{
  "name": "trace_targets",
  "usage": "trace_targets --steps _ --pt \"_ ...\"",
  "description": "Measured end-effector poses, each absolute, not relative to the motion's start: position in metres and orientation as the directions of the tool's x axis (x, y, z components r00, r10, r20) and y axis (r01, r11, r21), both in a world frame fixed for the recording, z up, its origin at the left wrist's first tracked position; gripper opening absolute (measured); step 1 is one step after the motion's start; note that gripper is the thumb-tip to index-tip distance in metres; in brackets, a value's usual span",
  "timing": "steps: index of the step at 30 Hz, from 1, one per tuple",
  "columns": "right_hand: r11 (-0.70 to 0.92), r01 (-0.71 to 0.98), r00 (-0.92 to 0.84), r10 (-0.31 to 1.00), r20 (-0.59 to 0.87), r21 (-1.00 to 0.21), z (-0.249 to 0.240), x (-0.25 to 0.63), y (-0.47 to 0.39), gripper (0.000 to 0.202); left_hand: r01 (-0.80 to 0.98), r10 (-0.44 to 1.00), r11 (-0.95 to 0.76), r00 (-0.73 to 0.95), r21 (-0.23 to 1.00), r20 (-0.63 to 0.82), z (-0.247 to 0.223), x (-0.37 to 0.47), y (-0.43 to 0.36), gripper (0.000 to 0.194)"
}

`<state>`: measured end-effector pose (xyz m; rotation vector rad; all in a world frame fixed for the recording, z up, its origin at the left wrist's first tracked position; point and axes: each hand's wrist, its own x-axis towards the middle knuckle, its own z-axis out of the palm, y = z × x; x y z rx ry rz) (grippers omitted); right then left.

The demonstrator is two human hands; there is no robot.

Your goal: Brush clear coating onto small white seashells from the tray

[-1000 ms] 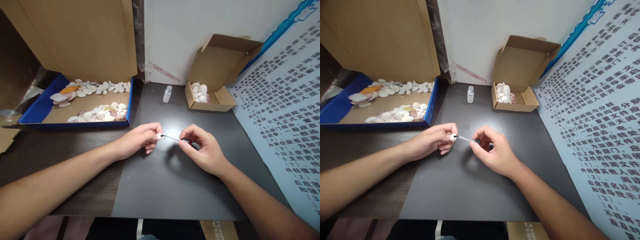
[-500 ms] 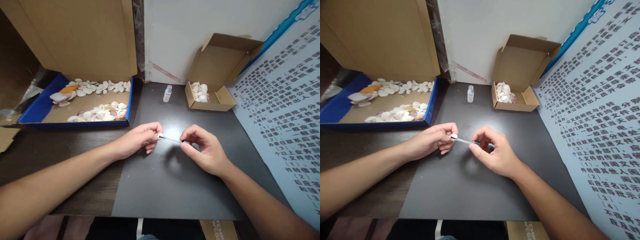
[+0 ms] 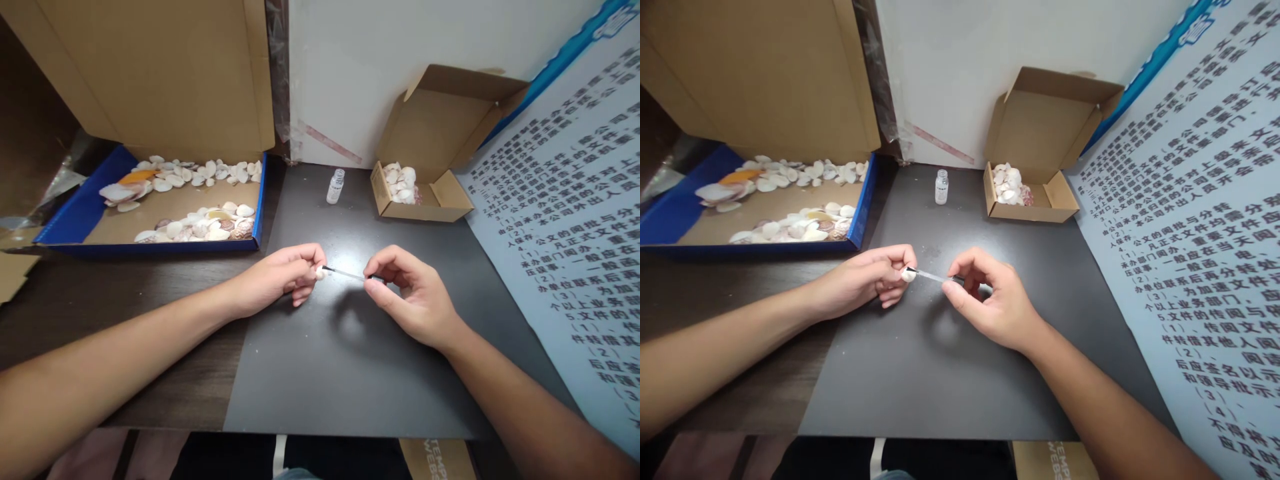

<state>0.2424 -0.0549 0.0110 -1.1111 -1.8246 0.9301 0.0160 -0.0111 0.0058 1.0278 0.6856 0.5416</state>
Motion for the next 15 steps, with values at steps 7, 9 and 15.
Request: trace_targets --steps 7,9,15 --pt "0.343 0.362 -0.286 0.926 0.246 -0.867 0.0114 0.2428 -0.0557 0.009 -0.099 0.697 0.435 0.666 0.895 -0.265 0.0079 0.0170 -0.0115 0.010" --pt "0.352 0.359 -0.308 0.919 0.246 -0.864 0.0115 0.2429 -0.0555 0.009 -0.095 0.696 0.436 0.666 0.895 -0.268 0.0081 0.0171 -0.0120 0.008" --pt "0.356 0.368 -0.279 0.924 0.263 -0.859 0.0132 0.2425 -0.0544 0.009 -0.095 0.699 0.431 0.664 0.897 -0.266 0.0075 0.0171 -0.0127 0.009"
